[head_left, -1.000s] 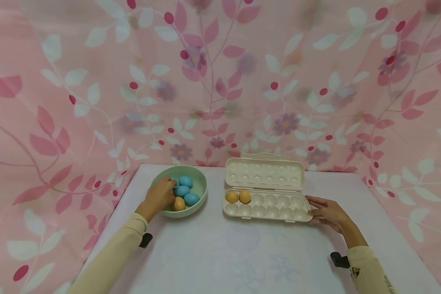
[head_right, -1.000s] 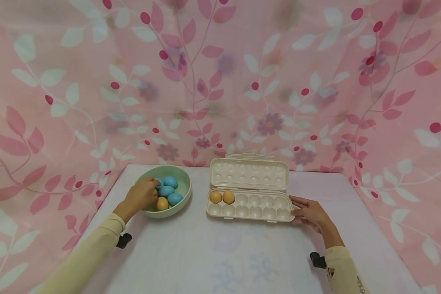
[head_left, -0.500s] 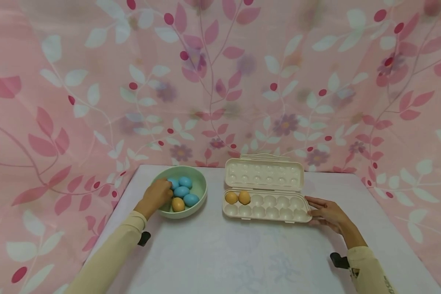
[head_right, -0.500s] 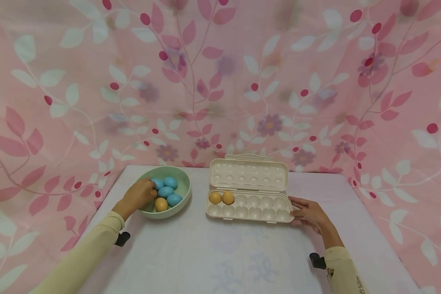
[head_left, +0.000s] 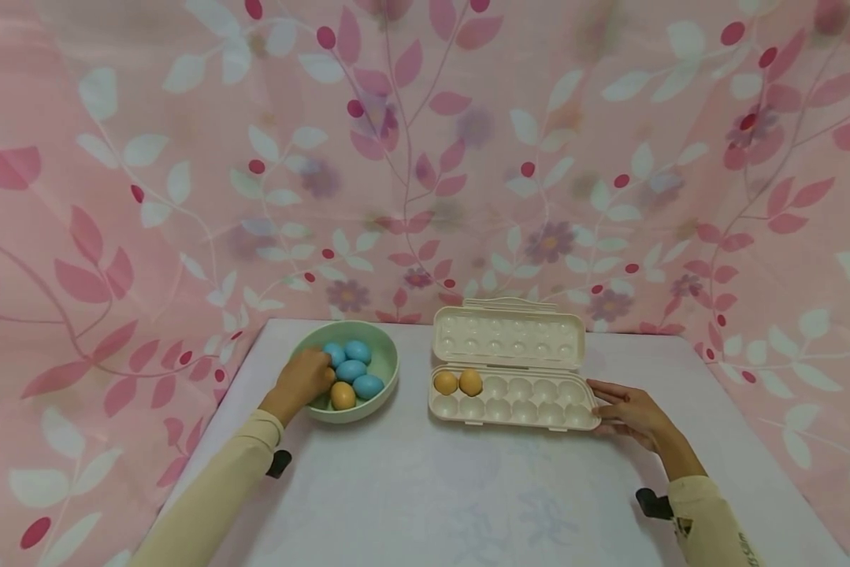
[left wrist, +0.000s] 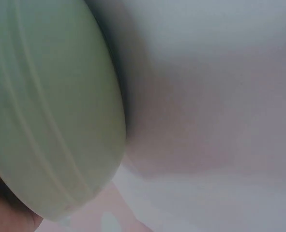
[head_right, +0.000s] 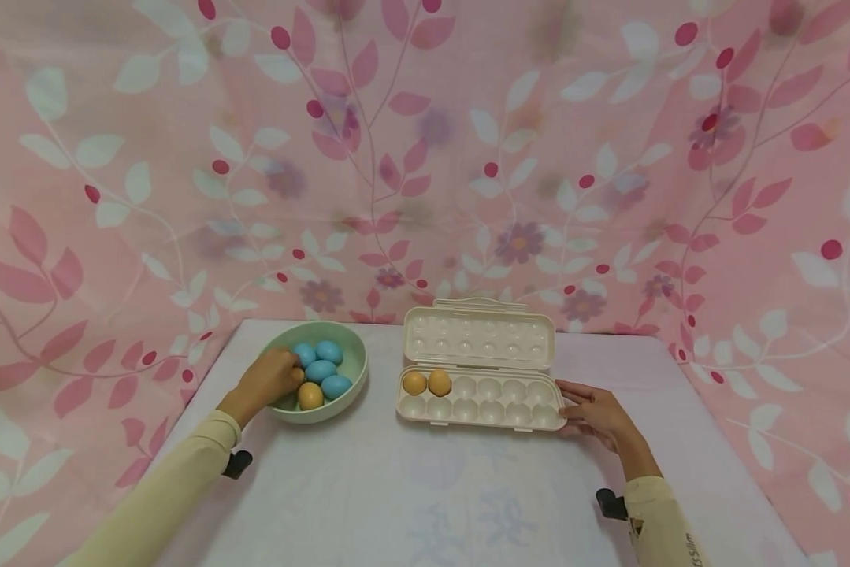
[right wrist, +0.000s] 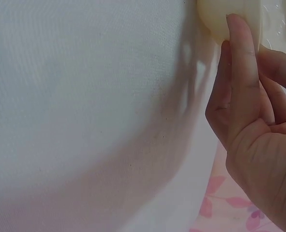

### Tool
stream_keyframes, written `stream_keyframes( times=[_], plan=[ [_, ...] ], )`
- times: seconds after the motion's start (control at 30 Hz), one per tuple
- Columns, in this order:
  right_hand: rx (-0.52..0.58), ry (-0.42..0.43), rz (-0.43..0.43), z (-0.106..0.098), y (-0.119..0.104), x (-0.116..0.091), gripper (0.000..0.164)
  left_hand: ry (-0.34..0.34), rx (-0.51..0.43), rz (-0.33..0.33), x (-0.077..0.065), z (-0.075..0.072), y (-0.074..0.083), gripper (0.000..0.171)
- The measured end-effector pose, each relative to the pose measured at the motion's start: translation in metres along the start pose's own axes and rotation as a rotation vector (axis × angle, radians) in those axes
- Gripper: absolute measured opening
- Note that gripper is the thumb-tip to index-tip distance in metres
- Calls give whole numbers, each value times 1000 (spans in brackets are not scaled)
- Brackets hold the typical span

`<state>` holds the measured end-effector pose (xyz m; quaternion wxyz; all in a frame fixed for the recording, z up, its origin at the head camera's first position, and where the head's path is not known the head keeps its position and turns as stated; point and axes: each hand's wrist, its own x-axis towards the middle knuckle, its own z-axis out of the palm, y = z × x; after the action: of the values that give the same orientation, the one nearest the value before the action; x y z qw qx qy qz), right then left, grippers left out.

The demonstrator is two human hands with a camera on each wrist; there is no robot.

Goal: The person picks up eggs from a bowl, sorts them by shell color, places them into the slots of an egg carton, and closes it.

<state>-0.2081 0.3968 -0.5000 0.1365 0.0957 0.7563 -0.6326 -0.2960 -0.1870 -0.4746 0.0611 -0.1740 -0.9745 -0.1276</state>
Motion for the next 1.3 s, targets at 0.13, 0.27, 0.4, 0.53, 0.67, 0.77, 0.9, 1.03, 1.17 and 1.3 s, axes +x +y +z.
stream_keyframes(
  times=[0.13,0.27,0.4,0.53,0.67,0.77,0.9,1.03,1.17,1.3],
  plan=[
    [6,0,-8,-1,0,0,72,-4,-17,-13,-1,-2,1,17],
    [0,2,-4,0,0,0,73,2,-29,10,-1,-2,-1,17],
    [-8,5,-3,0,0,-1,73,24,-30,54,-2,-2,-3,13],
    [-11,4,-5,1,0,-1,74,49,-28,79,-3,-3,-4,12],
    [-13,3,0,1,0,-1,74,88,-40,104,-3,-5,-1,22],
    [-20,12,1,1,-1,0,74,109,-46,125,-1,-8,1,29],
    [-36,17,-7,2,-1,0,74,105,-48,118,1,-12,6,16],
    [-41,15,-10,2,-1,0,74,91,-42,110,2,-15,10,18],
    [-38,13,-13,1,0,0,73,105,-33,142,6,-16,15,31],
    [-42,12,-11,1,-1,1,73,136,-22,176,12,-17,21,29]
  ],
)
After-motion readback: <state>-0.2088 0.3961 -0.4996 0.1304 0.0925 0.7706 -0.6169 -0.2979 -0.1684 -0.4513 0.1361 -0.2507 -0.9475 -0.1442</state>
